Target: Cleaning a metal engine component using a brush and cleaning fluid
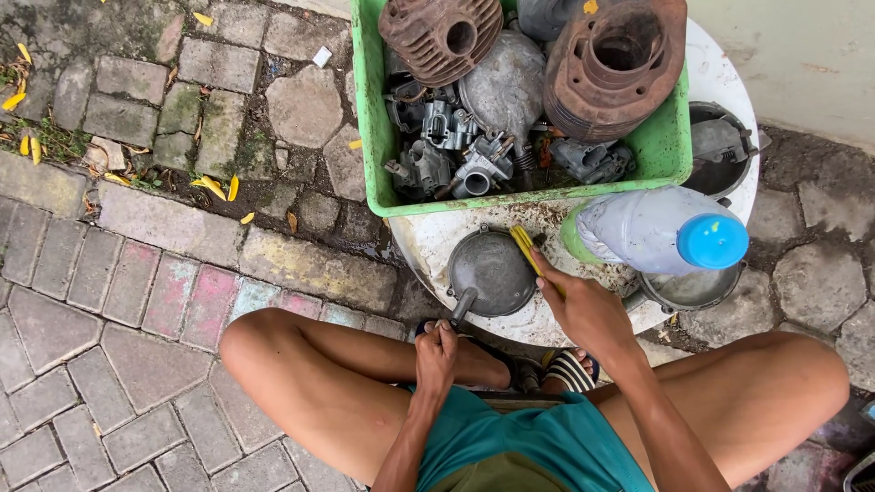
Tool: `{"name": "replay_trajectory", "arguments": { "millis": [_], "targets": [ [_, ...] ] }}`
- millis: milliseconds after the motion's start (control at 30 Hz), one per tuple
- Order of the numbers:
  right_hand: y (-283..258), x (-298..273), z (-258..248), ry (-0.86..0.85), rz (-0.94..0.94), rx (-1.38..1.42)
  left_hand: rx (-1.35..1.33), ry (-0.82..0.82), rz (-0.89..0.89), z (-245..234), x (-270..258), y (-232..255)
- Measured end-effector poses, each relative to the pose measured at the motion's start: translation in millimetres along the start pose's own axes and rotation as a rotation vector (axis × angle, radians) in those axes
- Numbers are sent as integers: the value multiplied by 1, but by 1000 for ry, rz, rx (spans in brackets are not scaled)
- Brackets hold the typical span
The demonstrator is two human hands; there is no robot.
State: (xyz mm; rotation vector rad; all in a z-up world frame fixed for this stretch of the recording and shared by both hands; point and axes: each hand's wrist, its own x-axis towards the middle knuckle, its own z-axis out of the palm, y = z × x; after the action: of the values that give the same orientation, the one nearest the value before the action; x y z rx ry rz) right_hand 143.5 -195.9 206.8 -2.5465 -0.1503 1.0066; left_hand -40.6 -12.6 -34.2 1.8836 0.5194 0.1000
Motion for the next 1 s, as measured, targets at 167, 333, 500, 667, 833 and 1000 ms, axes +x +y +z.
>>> {"name": "replay_trajectory", "arguments": {
  "millis": [167,333,500,667,833,1000],
  "targets": [
    [-6,-10,-7,-45,20,70,47,-68,1,-3,11,1],
    [-21,12,-19,-38,1,-34,34,-78,-14,-4,16,15],
    [-21,-14,-31,-94,58,13,6,-64,-45,-3,14,1],
    [-27,16,-17,-58,-84,-22,15,-57,-41,-3,13,14],
    [-15,3,-2,-51,-60,-147,59,-26,-83,0,2,8],
    [-8,13,21,-40,-32,-212,129,-52,-87,-5,-5,6]
  ]
}}
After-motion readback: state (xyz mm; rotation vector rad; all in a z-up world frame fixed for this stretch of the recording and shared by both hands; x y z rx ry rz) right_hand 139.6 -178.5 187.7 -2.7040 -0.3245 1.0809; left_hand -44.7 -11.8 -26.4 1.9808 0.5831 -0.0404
